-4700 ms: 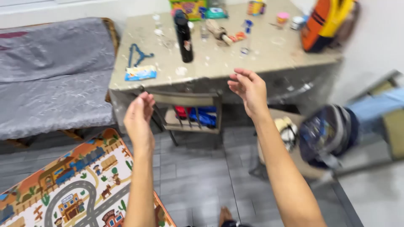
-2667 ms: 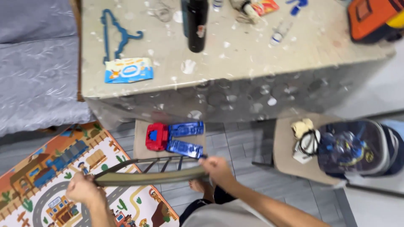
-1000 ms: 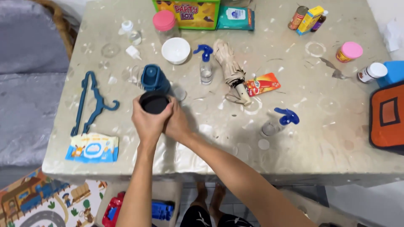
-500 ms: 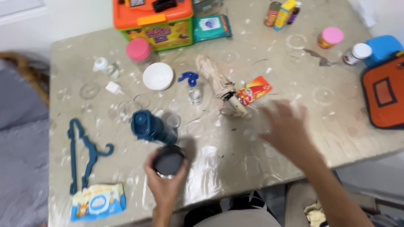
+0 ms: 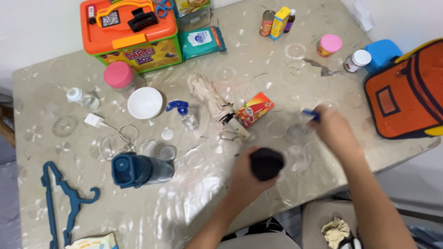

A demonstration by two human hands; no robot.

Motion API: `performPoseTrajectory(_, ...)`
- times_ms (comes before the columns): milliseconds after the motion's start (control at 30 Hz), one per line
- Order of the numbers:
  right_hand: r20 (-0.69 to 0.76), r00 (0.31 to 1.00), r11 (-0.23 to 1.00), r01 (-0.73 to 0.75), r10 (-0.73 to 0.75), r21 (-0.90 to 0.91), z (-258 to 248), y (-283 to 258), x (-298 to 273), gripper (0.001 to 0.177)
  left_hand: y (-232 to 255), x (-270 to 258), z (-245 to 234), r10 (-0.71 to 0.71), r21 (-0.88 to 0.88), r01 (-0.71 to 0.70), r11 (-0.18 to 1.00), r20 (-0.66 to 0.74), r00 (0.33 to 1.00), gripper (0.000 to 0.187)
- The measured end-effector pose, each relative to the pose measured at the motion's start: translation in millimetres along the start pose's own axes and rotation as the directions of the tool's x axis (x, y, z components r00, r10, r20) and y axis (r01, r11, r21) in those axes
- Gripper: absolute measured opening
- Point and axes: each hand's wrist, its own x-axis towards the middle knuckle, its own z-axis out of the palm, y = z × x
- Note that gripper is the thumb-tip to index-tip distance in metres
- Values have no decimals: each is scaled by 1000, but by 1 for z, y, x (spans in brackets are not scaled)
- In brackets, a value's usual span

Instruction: Cleaning a computer desk with wet wipes and a disinfectant spray.

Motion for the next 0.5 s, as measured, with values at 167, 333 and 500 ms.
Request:
performPoseTrajectory(167,-93,996,1000,-1,4,29,-22,64,67,30,-3,42,68,133,18,-134,991,51,990,80)
performPoseTrajectory(333,-34,995,989,-91,96,115,-18,105,101,27,-5,72,118,138,-8,-138,990,116,984,81)
performPoseTrajectory(500,-33,993,986,-111,115,121,-27,103,98,38,-4,91,137,151,11,-154,988,152,977,82)
